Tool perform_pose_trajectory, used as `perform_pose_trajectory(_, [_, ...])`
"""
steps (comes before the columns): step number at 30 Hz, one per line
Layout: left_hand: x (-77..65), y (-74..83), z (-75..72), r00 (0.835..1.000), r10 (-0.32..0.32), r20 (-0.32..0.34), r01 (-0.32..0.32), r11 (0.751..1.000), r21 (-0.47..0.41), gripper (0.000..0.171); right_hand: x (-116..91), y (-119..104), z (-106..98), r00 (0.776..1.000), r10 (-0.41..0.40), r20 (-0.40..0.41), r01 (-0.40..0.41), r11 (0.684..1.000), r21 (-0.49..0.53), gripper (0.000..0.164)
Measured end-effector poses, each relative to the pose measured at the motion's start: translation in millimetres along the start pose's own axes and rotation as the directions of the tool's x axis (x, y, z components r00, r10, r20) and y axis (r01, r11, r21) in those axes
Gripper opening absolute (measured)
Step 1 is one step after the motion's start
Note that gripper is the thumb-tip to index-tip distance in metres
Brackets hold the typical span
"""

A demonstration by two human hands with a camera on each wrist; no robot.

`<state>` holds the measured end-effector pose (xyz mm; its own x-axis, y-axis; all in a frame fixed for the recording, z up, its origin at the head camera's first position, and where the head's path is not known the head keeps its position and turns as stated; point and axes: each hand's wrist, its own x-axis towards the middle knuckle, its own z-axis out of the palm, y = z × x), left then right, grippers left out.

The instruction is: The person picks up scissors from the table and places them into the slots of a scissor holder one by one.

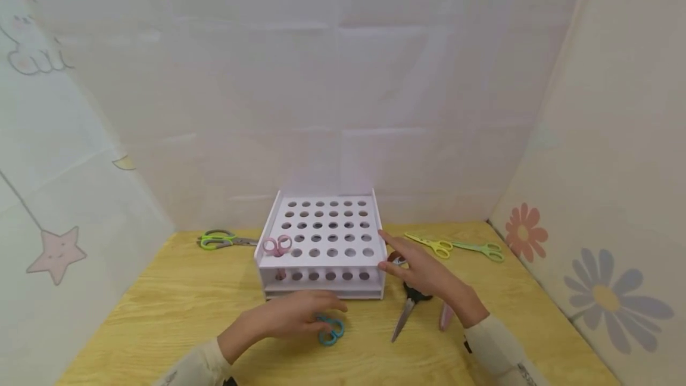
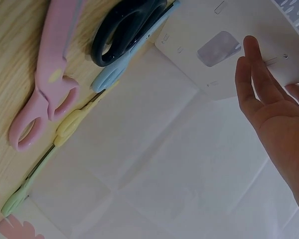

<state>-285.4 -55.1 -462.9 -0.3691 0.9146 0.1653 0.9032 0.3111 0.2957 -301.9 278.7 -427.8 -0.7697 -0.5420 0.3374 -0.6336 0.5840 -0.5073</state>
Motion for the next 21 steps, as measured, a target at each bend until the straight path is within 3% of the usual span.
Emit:
perform_pose_trajectory(5, [0.1, -2.1, 7.9, 0.999, -0.001, 0.053, 0.001, 1.0, 0.005, 0.04, -0.8, -1.6, -0.1, 1.0, -0.005, -0.004, 0.005, 1.0, -0.018, 0.074])
perform_pose_trajectory(11, [-2.0, 0.4, 7.6, 0.994, 0.016, 0.104, -0.02, 0.999, 0.032, 0.038, -0.3, -2.5, -0.7, 1.0, -0.002, 0.008, 0.002, 1.0, -0.004, 0.074])
perform_pose_trajectory(21, [-4.2, 3.6, 8.8, 0.992, -0.025, 0.122, 0.021, 0.999, 0.035, 0.04, -0.4, -4.9, -0.4, 1.0, 0.019, 0.009, -0.018, 1.0, -0.005, 0.075])
